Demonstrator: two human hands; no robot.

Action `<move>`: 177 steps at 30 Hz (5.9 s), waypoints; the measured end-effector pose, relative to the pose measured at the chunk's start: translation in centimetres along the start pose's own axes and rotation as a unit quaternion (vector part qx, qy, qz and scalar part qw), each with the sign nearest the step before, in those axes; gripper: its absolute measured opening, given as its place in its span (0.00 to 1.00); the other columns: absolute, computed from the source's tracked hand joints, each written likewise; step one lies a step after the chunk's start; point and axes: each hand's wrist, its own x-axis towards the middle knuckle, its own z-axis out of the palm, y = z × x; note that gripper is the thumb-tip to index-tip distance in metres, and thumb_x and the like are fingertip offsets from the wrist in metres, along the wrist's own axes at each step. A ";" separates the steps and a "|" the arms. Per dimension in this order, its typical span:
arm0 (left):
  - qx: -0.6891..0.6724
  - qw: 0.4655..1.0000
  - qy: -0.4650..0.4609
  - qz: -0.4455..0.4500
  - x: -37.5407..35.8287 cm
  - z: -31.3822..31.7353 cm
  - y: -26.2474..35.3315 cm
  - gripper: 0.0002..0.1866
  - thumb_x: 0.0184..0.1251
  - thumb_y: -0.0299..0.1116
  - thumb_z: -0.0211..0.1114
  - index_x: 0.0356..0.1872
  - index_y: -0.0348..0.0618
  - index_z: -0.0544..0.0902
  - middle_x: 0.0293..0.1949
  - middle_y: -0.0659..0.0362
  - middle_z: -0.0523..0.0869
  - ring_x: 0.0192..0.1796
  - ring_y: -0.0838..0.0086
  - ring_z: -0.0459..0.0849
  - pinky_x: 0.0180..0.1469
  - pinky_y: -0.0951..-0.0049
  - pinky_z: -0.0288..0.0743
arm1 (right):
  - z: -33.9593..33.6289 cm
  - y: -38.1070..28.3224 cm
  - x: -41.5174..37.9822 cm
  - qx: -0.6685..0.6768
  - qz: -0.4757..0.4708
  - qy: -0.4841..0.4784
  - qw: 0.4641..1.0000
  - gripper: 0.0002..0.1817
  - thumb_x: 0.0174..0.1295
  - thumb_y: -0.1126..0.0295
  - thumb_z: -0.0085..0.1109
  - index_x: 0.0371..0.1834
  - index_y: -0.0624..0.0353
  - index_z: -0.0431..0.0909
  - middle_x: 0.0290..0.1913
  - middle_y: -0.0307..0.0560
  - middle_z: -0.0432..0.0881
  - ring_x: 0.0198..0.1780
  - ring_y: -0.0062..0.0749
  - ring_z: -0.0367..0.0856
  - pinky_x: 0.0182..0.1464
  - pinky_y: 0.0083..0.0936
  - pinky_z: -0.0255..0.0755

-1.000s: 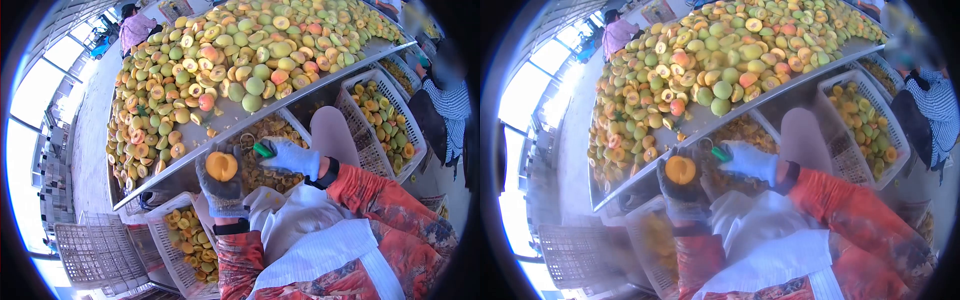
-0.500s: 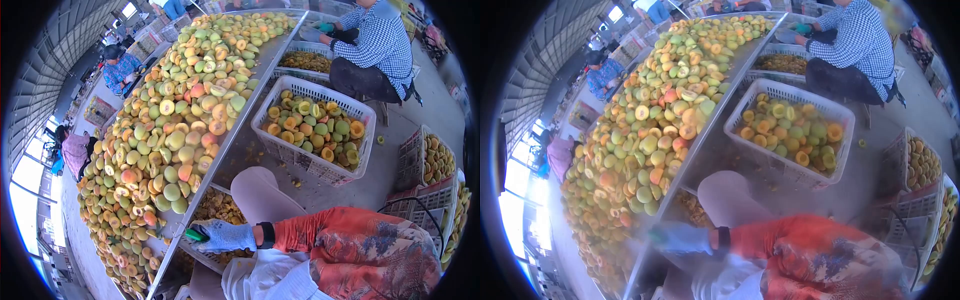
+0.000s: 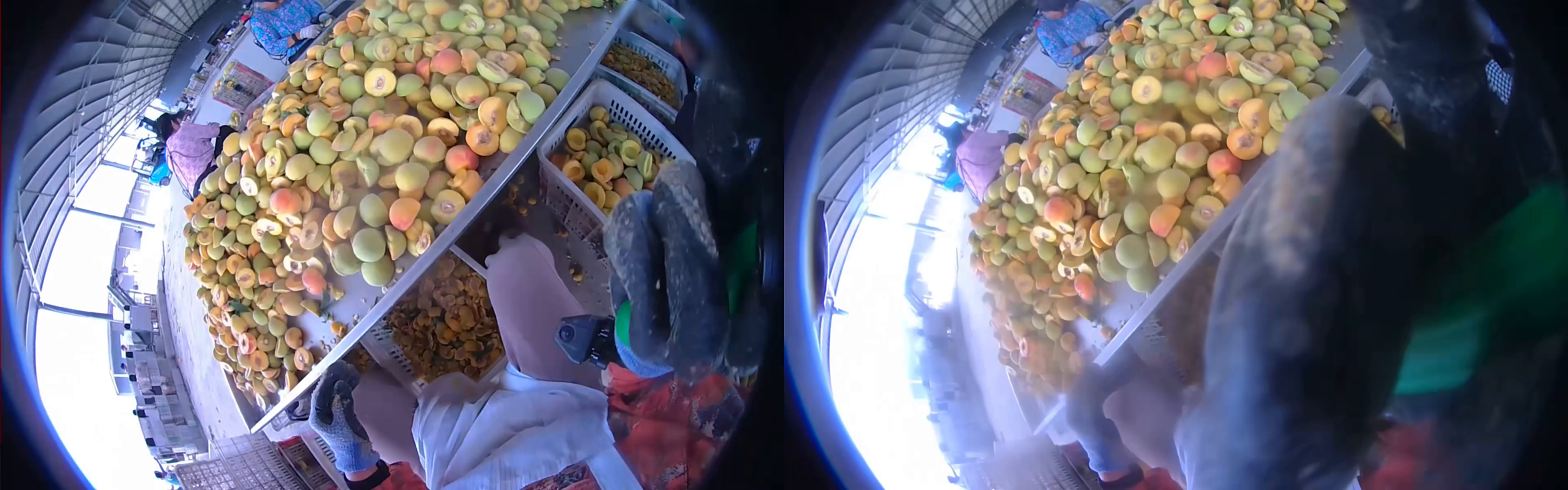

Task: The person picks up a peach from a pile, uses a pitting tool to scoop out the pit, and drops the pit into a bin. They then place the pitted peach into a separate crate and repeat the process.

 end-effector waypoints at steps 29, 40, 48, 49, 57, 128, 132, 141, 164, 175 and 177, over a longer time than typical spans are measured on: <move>-0.120 0.983 0.101 -0.097 -1.2 -4.7 -1.7 0.13 0.64 0.24 0.56 0.48 0.30 0.77 0.39 0.52 0.83 0.39 0.69 0.83 0.41 0.72 0.80 | 8.8 1.8 0.1 0.091 -0.002 -0.065 0.994 0.25 0.60 0.75 0.55 0.61 0.65 0.61 0.44 0.50 0.77 0.24 0.19 0.76 0.30 0.17 0.74; -0.135 0.961 -0.013 -0.240 15.0 5.6 -12.8 0.21 0.55 0.32 0.68 0.49 0.35 0.76 0.36 0.58 0.83 0.32 0.79 0.79 0.34 0.81 0.73 | 1.0 16.7 -12.3 -0.022 0.635 0.076 0.768 0.29 0.61 0.68 0.58 0.65 0.57 0.59 0.41 0.43 0.78 0.34 0.28 0.81 0.36 0.21 0.75; -0.188 0.950 -0.026 -0.247 14.8 6.9 -12.9 0.25 0.43 0.16 0.68 0.49 0.35 0.77 0.49 0.50 0.79 0.48 0.61 0.81 0.48 0.67 0.76 | 0.1 19.6 -13.2 -0.039 0.621 0.069 0.780 0.29 0.61 0.66 0.58 0.65 0.56 0.60 0.40 0.41 0.77 0.31 0.23 0.79 0.34 0.19 0.73; -0.186 0.967 -0.040 -0.169 13.5 6.0 -11.4 0.27 0.41 0.15 0.67 0.50 0.36 0.77 0.53 0.50 0.77 0.52 0.61 0.78 0.52 0.66 0.74 | 0.2 19.9 -12.2 -0.025 0.579 0.099 0.809 0.30 0.61 0.65 0.58 0.65 0.57 0.60 0.40 0.41 0.77 0.31 0.22 0.78 0.32 0.19 0.74; -0.409 0.901 -0.125 -0.068 2.2 1.7 -4.1 0.33 0.53 0.23 0.63 0.64 0.39 0.65 0.65 0.48 0.65 0.67 0.57 0.64 0.67 0.60 0.59 | 4.0 22.4 -10.9 -0.217 0.483 0.048 0.847 0.20 0.61 0.67 0.58 0.56 0.59 0.69 0.48 0.39 0.74 0.48 0.20 0.72 0.46 0.15 0.69; -0.329 0.916 -0.001 -0.229 -3.6 4.7 -7.1 0.20 0.61 0.35 0.58 0.51 0.35 0.75 0.48 0.53 0.78 0.50 0.68 0.77 0.55 0.68 0.72 | 2.8 19.2 -15.6 -0.753 0.134 -0.467 0.444 0.27 0.58 0.65 0.51 0.61 0.61 0.62 0.33 0.52 0.77 0.24 0.40 0.79 0.24 0.36 0.71; -0.409 0.886 0.006 -0.221 -3.0 4.1 -5.6 0.23 0.63 0.40 0.57 0.55 0.36 0.72 0.52 0.53 0.76 0.53 0.68 0.76 0.56 0.66 0.71 | 3.6 18.7 -14.0 -0.641 0.277 -0.348 0.625 0.24 0.56 0.59 0.57 0.53 0.59 0.68 0.30 0.54 0.79 0.27 0.45 0.80 0.26 0.37 0.73; -0.561 0.788 -0.001 -0.256 -2.3 4.5 -4.9 0.24 0.67 0.41 0.55 0.59 0.35 0.69 0.53 0.52 0.76 0.54 0.60 0.77 0.56 0.62 0.72 | 4.4 17.9 -14.4 -0.715 0.192 -0.356 0.571 0.22 0.55 0.58 0.60 0.48 0.59 0.72 0.29 0.51 0.80 0.26 0.44 0.80 0.25 0.34 0.72; -0.317 0.921 0.071 -0.216 -2.6 2.0 -1.0 0.18 0.65 0.35 0.57 0.49 0.31 0.74 0.48 0.50 0.79 0.41 0.64 0.82 0.44 0.69 0.78 | 5.9 18.7 -16.0 -0.533 0.328 -0.334 0.705 0.30 0.53 0.61 0.60 0.54 0.71 0.65 0.26 0.61 0.78 0.24 0.49 0.80 0.25 0.37 0.73; -0.173 0.962 0.137 -0.161 -1.6 4.5 -3.2 0.19 0.67 0.31 0.55 0.55 0.30 0.73 0.53 0.50 0.78 0.53 0.69 0.76 0.58 0.71 0.66 | 5.3 20.7 -16.8 -0.641 0.345 -0.300 0.616 0.18 0.54 0.64 0.56 0.43 0.64 0.71 0.26 0.55 0.79 0.26 0.42 0.80 0.28 0.37 0.72; -0.164 0.972 0.149 -0.084 -2.1 4.7 -2.9 0.18 0.67 0.30 0.54 0.54 0.30 0.73 0.52 0.50 0.79 0.52 0.71 0.76 0.55 0.73 0.68 | 5.8 20.2 -16.0 -0.527 0.386 -0.289 0.700 0.16 0.56 0.65 0.55 0.44 0.62 0.72 0.31 0.52 0.79 0.30 0.39 0.79 0.32 0.35 0.71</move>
